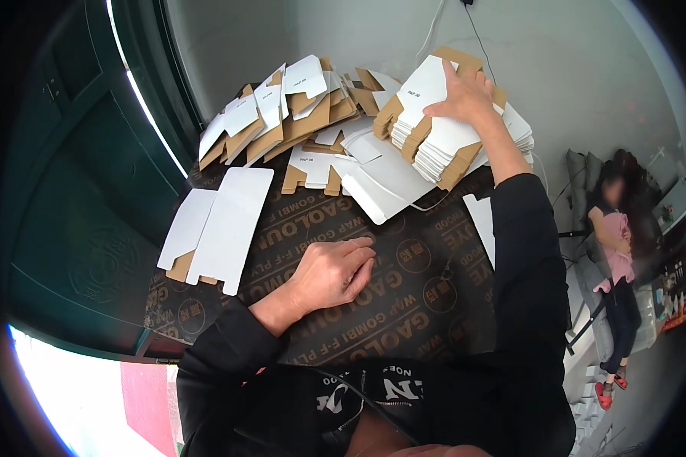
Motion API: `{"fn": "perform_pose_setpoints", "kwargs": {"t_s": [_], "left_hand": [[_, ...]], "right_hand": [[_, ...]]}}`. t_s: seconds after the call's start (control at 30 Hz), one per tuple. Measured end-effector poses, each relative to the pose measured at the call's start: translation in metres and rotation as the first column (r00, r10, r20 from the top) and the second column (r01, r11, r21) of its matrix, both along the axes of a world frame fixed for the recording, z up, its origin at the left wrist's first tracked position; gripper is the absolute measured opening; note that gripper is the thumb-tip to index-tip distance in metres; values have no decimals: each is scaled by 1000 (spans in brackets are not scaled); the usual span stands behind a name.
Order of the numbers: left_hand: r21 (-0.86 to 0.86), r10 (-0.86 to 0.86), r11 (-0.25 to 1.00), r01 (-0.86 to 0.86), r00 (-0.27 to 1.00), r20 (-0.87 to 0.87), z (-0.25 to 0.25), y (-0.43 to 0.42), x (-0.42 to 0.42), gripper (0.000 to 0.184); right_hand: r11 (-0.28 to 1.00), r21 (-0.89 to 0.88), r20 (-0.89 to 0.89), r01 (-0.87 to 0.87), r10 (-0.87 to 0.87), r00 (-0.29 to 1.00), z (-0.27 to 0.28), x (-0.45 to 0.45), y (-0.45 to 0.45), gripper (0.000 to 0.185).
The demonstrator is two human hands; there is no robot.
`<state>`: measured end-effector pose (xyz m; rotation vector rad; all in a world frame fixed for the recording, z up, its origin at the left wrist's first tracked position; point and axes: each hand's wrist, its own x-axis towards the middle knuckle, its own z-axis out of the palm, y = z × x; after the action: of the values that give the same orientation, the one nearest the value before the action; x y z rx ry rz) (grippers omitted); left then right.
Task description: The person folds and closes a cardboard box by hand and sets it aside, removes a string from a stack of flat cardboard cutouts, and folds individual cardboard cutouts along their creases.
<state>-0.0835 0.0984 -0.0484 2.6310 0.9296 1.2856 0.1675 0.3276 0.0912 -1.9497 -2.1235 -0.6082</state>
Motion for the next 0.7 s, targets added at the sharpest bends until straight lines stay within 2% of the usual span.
{"fn": "perform_pose_setpoints", "kwargs": {"t_s": [0.1, 0.43, 0.63, 0.7], "left_hand": [[-7, -1, 1000, 1, 1000, -11, 0, -1, 0, 7], [-10, -40, 999, 40, 999, 28, 2, -1, -2, 13], [9, 8, 1000, -8, 1000, 5, 0, 1, -3, 7], [21, 8, 1000, -8, 1000, 5, -2, 3, -3, 8]], "right_hand": [[988, 144, -18, -55, 59, 998, 0, -2, -7, 105], [920, 341, 17, -193, 199, 980, 13, -9, -21, 104], [929, 297, 31, -223, 224, 974, 5, 4, 1, 102], [936, 285, -63, -208, 235, 970, 5, 4, 2, 98]]}}
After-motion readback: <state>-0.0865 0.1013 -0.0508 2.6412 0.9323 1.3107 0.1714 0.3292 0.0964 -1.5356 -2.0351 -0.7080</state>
